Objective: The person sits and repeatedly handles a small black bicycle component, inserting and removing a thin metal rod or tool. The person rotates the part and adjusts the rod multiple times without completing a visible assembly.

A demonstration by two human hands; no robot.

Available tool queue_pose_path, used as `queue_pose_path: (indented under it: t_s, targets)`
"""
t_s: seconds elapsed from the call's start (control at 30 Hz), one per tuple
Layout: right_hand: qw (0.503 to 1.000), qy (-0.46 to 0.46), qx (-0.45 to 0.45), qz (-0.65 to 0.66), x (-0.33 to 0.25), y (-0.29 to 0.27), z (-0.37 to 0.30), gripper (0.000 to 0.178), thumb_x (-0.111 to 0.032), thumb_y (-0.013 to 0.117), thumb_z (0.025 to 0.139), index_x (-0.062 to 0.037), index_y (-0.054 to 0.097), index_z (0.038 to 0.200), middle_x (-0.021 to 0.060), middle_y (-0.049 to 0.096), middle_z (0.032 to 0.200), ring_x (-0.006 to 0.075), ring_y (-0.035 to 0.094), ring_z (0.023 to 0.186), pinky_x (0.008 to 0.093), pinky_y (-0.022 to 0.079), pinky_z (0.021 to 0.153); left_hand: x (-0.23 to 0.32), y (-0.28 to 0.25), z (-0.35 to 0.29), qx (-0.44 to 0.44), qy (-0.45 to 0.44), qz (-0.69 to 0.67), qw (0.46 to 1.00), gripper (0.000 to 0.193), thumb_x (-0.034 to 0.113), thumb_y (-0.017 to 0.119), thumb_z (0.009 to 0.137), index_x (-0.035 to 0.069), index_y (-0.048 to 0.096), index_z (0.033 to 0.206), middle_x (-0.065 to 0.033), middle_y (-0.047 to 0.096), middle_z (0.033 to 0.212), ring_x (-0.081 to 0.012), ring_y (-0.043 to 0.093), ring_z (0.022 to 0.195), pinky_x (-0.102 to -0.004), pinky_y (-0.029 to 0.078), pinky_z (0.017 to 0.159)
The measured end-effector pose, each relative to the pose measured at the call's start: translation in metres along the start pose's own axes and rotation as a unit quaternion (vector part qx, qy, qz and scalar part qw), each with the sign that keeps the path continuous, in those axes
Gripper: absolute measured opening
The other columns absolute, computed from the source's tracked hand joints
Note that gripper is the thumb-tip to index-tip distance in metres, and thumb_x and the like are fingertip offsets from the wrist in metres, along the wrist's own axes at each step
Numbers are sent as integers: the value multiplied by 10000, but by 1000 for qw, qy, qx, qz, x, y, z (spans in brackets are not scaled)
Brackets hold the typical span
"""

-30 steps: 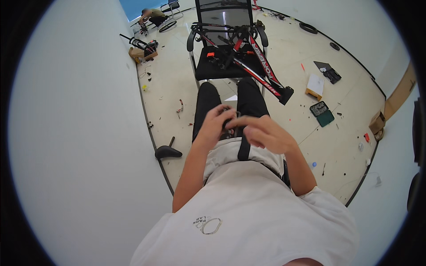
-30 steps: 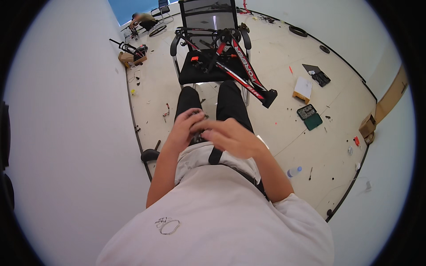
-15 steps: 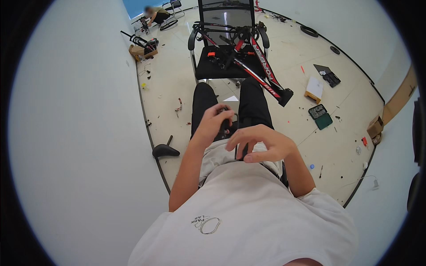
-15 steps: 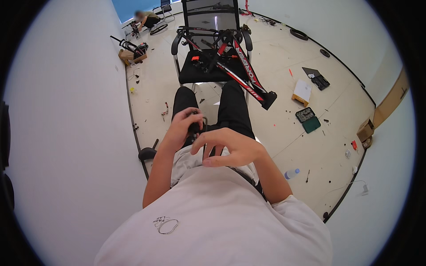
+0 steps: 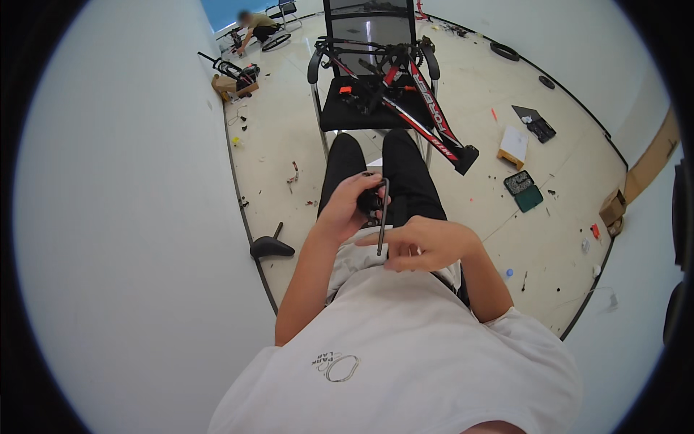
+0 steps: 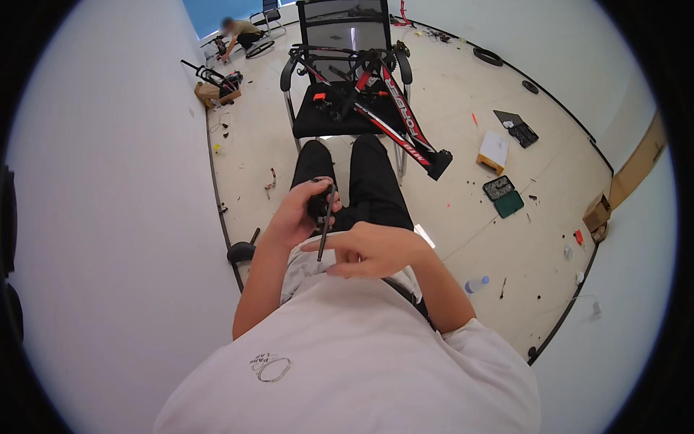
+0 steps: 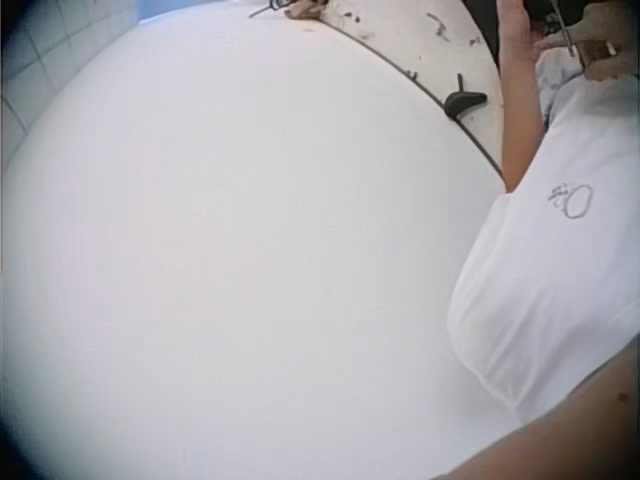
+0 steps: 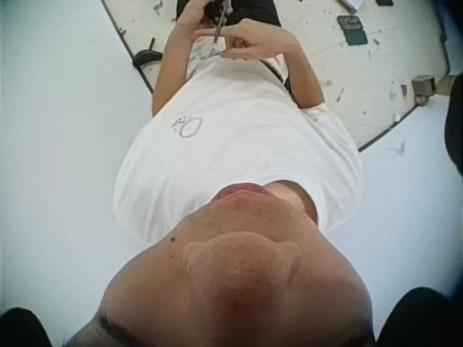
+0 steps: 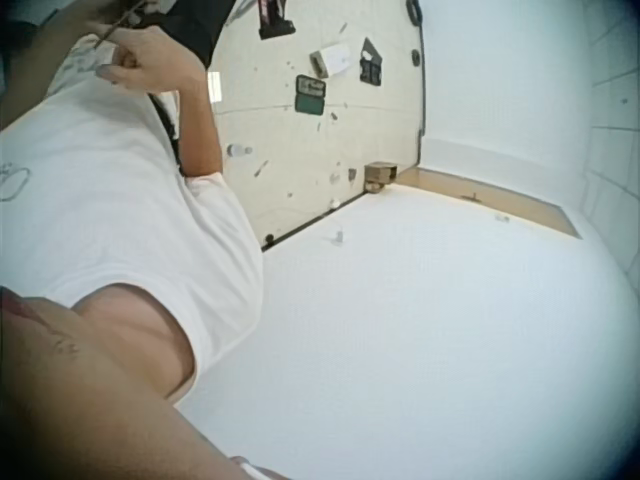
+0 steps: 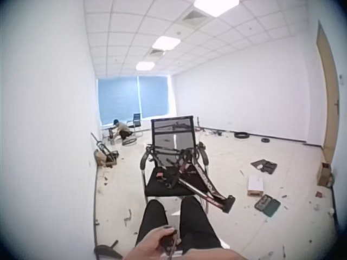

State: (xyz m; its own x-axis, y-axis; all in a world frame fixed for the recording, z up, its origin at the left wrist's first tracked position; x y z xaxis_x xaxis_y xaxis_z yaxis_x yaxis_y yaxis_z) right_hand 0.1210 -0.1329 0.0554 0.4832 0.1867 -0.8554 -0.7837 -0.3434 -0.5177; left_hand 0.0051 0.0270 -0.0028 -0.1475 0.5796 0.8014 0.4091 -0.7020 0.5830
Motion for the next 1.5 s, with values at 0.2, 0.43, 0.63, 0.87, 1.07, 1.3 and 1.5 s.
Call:
queue_pose_path:
  t_s: [0.2, 0.43, 0.63, 0.87, 1.07, 1.3, 1.5]
  targets:
    - [993, 45, 100, 37, -4, -23, -20, 653, -86, 595, 879, -92, 367, 1490, 62, 676, 675, 113, 627, 525, 230, 502, 522, -22, 21, -3, -21, 0, 127, 992, 133, 175, 575, 934, 45, 580, 962, -31, 607, 843, -100, 594, 744, -259, 501, 601]
    - [974, 107, 197, 20, 32, -38, -16, 661, -113, 557, 892, -119, 323, 1510, 55, 631, 584, 110, 605, 494, 234, 481, 487, 11, 25, -17, -26, 12, 137, 990, 166, 196, 623, 924, 39, 589, 964, -29, 598, 737, -100, 575, 668, -255, 474, 528]
    - [992, 124, 10, 9, 39, -11, 6, 510, -234, 598, 903, -57, 501, 1372, 95, 651, 619, 149, 620, 504, 268, 491, 515, 35, 17, -25, 67, 79, 76, 992, 164, 213, 610, 935, 52, 587, 947, -30, 608, 732, -117, 599, 654, -264, 485, 515]
    - [991, -51, -33, 118, -5, -1, -5, 757, -88, 565, 861, -92, 230, 1540, 59, 695, 724, 136, 647, 562, 252, 494, 489, 9, 17, -10, 32, 74, 242, 967, 198, 220, 651, 917, 32, 596, 940, -6, 579, 716, -78, 544, 592, -228, 449, 510]
    - [965, 63, 196, 163, 32, -41, -13, 650, -137, 536, 935, -112, 277, 1531, 47, 605, 598, 83, 527, 469, 226, 429, 453, 13, 27, -22, -3, 30, 223, 974, 174, 202, 617, 928, 33, 577, 940, -57, 585, 751, -133, 580, 683, -276, 468, 515]
    - [999, -21, -31, 19, 27, 14, 28, 519, -233, 640, 911, -40, 510, 1375, 56, 617, 614, 101, 582, 544, 247, 466, 540, 39, 11, -21, 119, 134, 198, 964, 206, 247, 672, 909, 62, 582, 892, -6, 565, 712, -108, 559, 651, -259, 463, 536]
    - [980, -50, 95, 170, 8, -22, 11, 576, -140, 627, 904, -83, 446, 1448, 23, 586, 632, 73, 549, 532, 221, 443, 499, 18, 13, -19, 44, 175, 351, 919, 194, 211, 672, 904, 32, 599, 918, -5, 561, 714, -80, 527, 646, -245, 440, 589]
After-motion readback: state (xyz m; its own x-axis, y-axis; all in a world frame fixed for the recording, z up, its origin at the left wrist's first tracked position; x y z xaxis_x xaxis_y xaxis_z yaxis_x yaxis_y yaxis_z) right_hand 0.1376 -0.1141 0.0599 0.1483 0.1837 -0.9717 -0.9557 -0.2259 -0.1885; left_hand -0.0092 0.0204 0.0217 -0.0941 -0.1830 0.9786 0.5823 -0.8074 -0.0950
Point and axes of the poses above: each hand's wrist, its own z-axis towards the middle knuckle, its own y-axis out of the palm, x = y × z, the point moved 1 cm from there along z, towards the middle knuckle
